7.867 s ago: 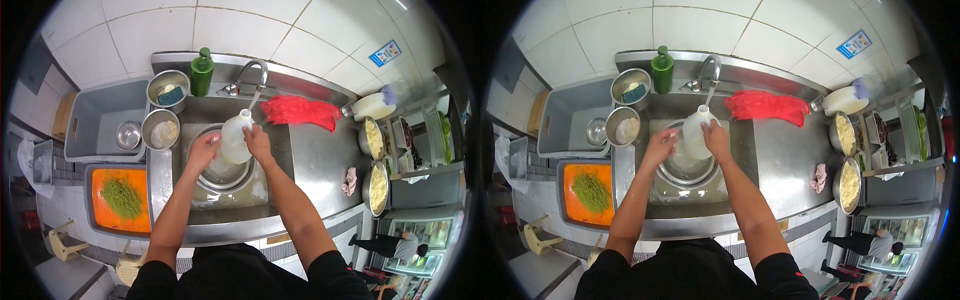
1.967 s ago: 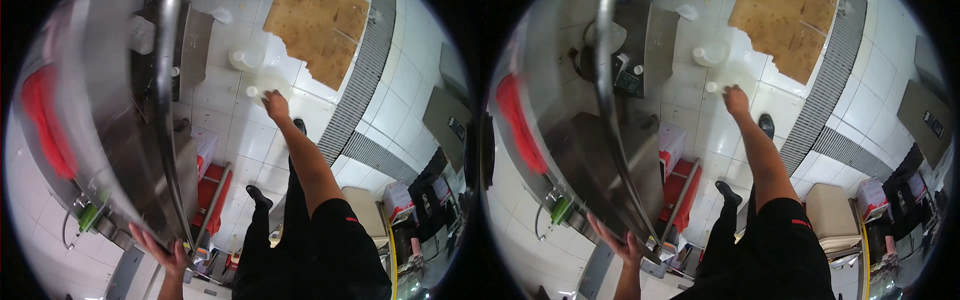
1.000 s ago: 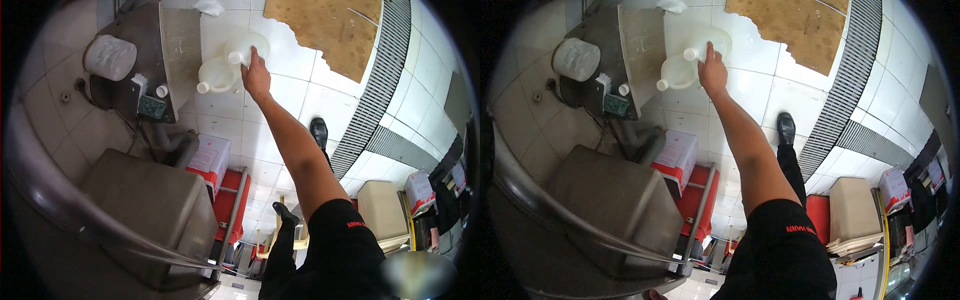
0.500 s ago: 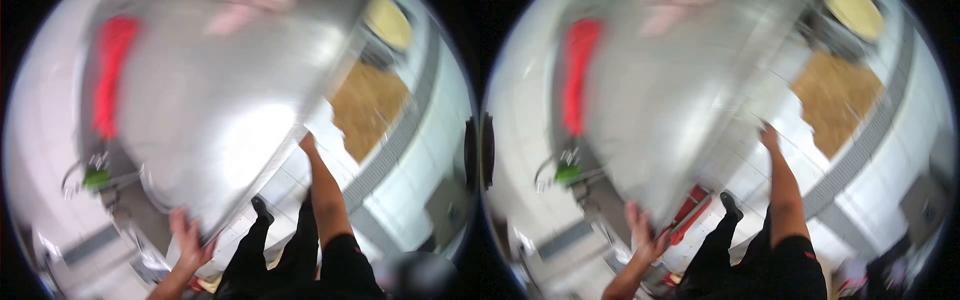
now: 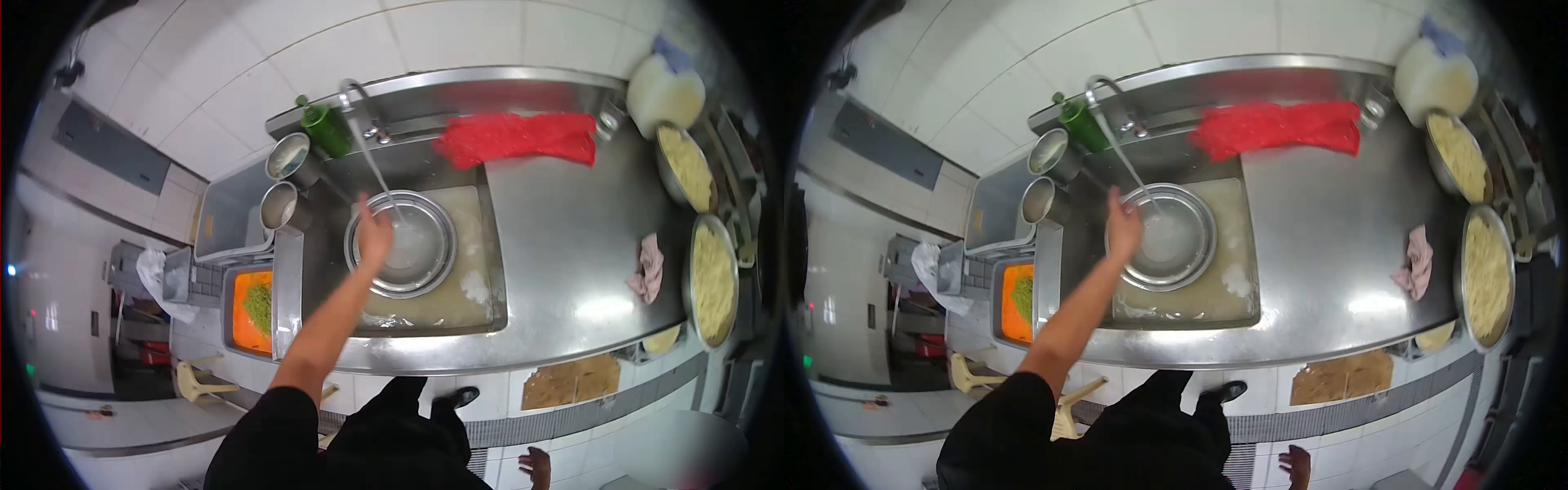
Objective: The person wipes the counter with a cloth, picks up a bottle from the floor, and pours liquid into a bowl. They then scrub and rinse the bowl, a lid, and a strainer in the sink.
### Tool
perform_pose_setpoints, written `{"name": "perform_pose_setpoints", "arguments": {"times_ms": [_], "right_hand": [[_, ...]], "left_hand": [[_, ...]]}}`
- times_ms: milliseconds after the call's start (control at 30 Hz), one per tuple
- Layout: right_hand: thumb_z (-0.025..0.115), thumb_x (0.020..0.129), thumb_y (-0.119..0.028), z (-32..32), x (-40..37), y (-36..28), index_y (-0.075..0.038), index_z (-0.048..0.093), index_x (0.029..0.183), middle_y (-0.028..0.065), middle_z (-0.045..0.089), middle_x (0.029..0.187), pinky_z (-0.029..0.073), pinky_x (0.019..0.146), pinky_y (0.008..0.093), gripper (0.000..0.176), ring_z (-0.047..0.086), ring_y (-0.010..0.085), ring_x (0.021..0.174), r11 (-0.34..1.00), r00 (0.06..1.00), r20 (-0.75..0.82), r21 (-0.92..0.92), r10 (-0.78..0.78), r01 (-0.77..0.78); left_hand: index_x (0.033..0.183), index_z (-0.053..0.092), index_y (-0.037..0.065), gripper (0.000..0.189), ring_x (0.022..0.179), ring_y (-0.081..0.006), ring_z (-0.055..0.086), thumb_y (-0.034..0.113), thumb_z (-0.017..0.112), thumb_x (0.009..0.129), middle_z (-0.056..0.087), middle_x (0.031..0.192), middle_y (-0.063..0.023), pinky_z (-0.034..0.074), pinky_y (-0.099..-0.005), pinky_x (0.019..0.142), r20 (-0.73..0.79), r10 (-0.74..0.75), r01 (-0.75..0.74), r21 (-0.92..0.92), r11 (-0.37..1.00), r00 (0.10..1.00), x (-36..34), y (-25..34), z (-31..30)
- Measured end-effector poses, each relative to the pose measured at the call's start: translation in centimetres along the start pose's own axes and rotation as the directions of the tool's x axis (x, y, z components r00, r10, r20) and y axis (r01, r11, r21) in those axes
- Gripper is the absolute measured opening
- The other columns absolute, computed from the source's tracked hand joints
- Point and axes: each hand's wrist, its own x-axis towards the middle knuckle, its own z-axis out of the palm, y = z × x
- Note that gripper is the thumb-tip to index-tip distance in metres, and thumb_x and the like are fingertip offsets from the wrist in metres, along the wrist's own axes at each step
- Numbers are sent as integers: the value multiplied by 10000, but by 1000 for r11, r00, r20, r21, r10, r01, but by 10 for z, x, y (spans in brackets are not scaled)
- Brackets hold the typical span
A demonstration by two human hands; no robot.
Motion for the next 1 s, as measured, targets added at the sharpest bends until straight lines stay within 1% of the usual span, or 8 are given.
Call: {"name": "perform_pose_setpoints", "arguments": {"times_ms": [33, 133, 167, 233, 367, 533, 767, 1000], "right_hand": [[558, 914, -192, -1, -25, -16, -34, 591, 1182, 158, 685, 846, 550, 655, 392, 313, 668, 261, 743, 998, 997, 72, -51, 41, -37], [698, 746, -621, 17, -92, -81, -24, 465, 1370, 145, 669, 1025, 575, 750, 417, 894, 663, 224, 903, 965, 863, 481, -115, -154, 236], [698, 746, -621, 43, -104, -110, -24, 465, 1370, 145, 669, 1025, 575, 750, 417, 894, 663, 224, 903, 960, 868, 472, -136, -156, 247], [564, 949, -237, 104, -126, -166, -18, 633, 1096, 97, 677, 796, 540, 719, 329, 273, 679, 214, 754, 920, 864, 444, -181, -238, 346], [578, 978, -219, 255, -159, -293, -3, 644, 1109, 23, 657, 803, 513, 743, 255, 261, 619, 102, 769, 587, 620, 589, -282, -518, 759], [542, 968, -264, 404, -168, -417, 10, 661, 1098, 60, 677, 884, 489, 717, 263, 326, 600, 91, 803, 213, 324, 684, -245, -654, 946], [555, 960, -223, 576, -158, -541, -1, 638, 972, 48, 633, 821, 527, 669, 273, 237, 621, 148, 744, 591, 401, 607, 144, -686, 794], [620, 919, -189, 617, -229, -582, 43, 626, 965, 109, 655, 837, 589, 671, 311, 236, 664, 189, 714, 685, 446, 653, 157, -612, 711]], "left_hand": [[1486, 219, 95, 692, 1009, -409, 618, 212, 559, 895, 630, 1136, -221, 464, -481, 891, -116, -47, 46, -7, 999, 992, 51, -11, -16], [1486, 209, 90, 725, 1013, -440, 612, 216, 573, 871, 633, 1116, -240, 458, -487, 912, -238, -147, 153, 4, 988, 960, 124, -10, -58], [1482, 206, 83, 740, 1024, -448, 608, 226, 582, 861, 630, 1118, -252, 455, -489, 923, -261, -181, 197, 37, 980, 948, 140, -11, -64], [1479, 203, 76, 756, 1036, -455, 604, 237, 591, 851, 627, 1119, -265, 451, -491, 934, -282, -234, 259, 55, 964, 930, 181, -23, -71], [1289, 466, 63, 498, 1051, -446, 610, 251, 588, 844, 630, 1122, -276, 465, -484, 934, -263, -453, 421, -172, 891, 852, 238, -42, -77], [1019, 647, 57, 278, 1027, -412, 631, 266, 575, 850, 670, 1050, -231, 495, -495, 873, -302, -398, 423, 20, 906, 866, 233, -40, -84], [941, 653, 30, 234, 921, -426, 636, 239, 619, 842, 672, 961, -248, 475, -499, 831, -367, -185, 222, 59, 973, 911, 207, -43, -89], [805, 614, 25, 285, 763, -393, 654, 296, 701, 814, 679, 735, -173, 472, -483, 734, -336, -124, 84, -130, 988, 934, 176, -49, -84]]}}
